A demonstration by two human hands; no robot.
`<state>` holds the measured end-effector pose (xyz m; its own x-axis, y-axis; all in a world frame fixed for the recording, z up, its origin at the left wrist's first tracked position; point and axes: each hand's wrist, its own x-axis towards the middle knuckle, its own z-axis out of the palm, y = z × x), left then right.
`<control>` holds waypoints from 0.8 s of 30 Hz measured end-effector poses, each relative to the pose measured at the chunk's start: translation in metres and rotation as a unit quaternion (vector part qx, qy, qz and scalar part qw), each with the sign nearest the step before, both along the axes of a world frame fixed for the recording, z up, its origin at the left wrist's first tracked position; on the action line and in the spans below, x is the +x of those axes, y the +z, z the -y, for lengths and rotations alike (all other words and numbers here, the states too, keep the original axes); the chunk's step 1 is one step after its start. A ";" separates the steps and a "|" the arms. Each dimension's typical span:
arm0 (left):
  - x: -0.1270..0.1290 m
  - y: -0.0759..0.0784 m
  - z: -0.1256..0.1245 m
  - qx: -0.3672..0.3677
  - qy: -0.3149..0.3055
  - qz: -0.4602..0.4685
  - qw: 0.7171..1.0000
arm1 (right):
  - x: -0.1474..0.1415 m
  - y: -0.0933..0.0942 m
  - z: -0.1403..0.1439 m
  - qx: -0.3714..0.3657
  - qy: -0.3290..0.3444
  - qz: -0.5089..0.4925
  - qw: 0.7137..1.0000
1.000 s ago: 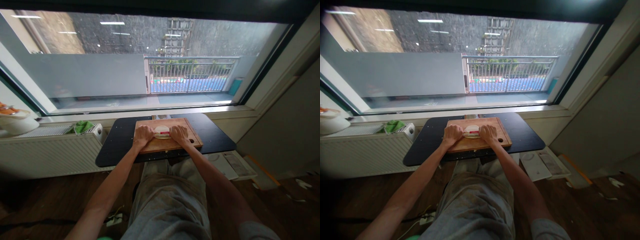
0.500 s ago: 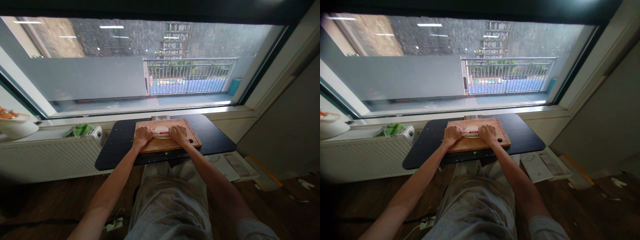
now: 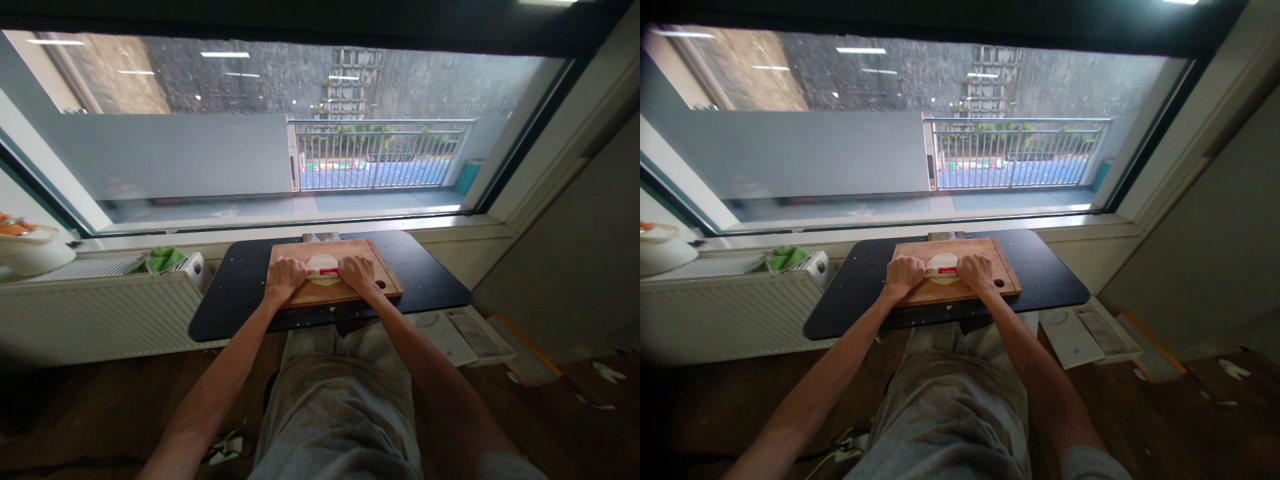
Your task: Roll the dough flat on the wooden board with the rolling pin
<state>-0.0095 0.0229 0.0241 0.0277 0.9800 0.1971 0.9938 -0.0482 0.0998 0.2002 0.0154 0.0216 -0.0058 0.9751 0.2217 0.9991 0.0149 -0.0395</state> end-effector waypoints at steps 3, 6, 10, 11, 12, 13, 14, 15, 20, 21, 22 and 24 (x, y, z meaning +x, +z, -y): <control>-0.001 0.000 0.003 0.001 -0.001 -0.003 1.000 | 0.000 0.000 0.003 -0.002 0.002 0.003 1.000; -0.001 0.000 0.006 0.000 -0.004 -0.010 1.000 | 0.000 -0.001 0.006 0.002 -0.003 0.000 1.000; -0.002 0.003 0.010 -0.006 -0.010 -0.015 1.000 | 0.001 -0.001 0.009 -0.001 -0.007 0.004 1.000; -0.002 0.003 0.011 -0.006 -0.010 -0.016 1.000 | 0.001 -0.001 0.009 -0.003 -0.006 0.005 1.000; -0.002 0.003 0.012 -0.005 -0.010 -0.017 1.000 | 0.001 -0.001 0.009 -0.004 -0.004 0.005 1.000; -0.001 0.004 0.013 -0.003 -0.011 -0.018 1.000 | 0.001 -0.001 0.009 -0.004 -0.001 0.004 1.000; -0.001 0.004 0.014 -0.001 -0.012 -0.017 1.000 | 0.001 -0.001 0.009 -0.005 0.000 0.003 1.000; -0.001 0.004 0.015 0.001 -0.014 -0.017 1.000 | 0.001 -0.001 0.009 -0.006 0.002 0.001 1.000; -0.002 0.002 0.016 0.007 -0.018 -0.018 1.000 | -0.001 0.001 0.014 -0.008 0.001 0.003 1.000; -0.002 0.001 0.016 0.008 -0.019 -0.020 1.000 | -0.001 0.002 0.016 -0.005 0.000 0.004 1.000; -0.002 0.001 0.017 0.010 -0.020 -0.022 0.999 | -0.002 0.003 0.018 -0.004 -0.001 0.006 1.000; -0.002 -0.001 0.019 0.012 -0.023 -0.024 0.999 | -0.002 0.004 0.022 -0.017 0.001 0.011 1.000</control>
<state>-0.0120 0.0043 0.0235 0.0826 0.9724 0.2181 0.9942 -0.0956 0.0495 0.1979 -0.0064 0.0253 -0.0129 0.9819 0.1892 0.9997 0.0168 -0.0190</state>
